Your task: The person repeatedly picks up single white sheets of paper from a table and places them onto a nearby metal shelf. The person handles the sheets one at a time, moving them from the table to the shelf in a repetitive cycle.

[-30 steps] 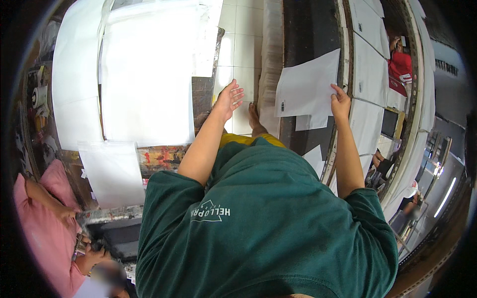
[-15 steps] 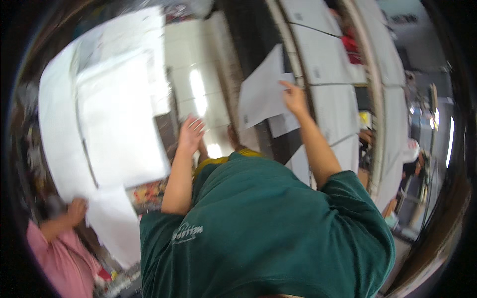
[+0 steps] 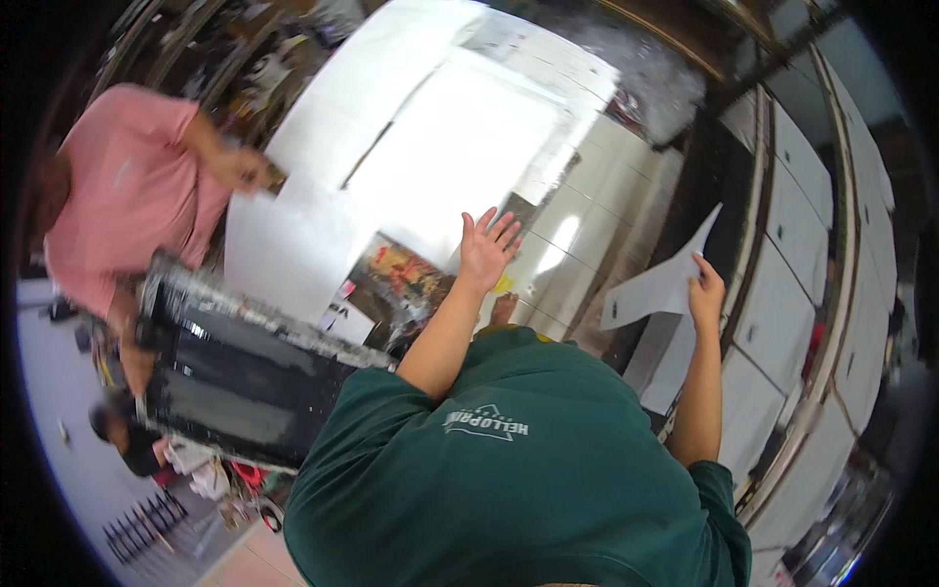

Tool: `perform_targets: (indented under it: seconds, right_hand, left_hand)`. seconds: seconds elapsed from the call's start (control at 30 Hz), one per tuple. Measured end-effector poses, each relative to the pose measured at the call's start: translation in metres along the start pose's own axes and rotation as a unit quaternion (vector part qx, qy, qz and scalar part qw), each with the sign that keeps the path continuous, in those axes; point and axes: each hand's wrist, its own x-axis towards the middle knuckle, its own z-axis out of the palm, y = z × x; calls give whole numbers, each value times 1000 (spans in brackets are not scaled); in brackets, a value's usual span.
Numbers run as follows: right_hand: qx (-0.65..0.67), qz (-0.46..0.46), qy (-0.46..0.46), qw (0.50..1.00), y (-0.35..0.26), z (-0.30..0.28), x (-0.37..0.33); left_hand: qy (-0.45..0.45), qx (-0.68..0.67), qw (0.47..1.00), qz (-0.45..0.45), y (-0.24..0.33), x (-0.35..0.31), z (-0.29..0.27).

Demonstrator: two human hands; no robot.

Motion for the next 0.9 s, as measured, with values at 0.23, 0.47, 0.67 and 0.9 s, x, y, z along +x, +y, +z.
perform_targets:
  seconds: [0.23, 0.47, 0.67, 0.9]
  right_hand:
    - [-14, -7, 25, 1000, -63, -29, -42]
    - [-21, -141, 62, 988, -137, -19, -58]
    - [-46, -188, 139, 971, -162, -56, -77]
    - [-66, -139, 143, 978, -213, -99, -93]
  left_hand:
    - [-1, -224, 962, 159, 46, 15, -16]
    - [127, -294, 928, 190, 171, 158, -220]
    - [349, -251, 844, 320, 162, 126, -66]
    - [399, -192, 820, 361, 138, 106, 29]
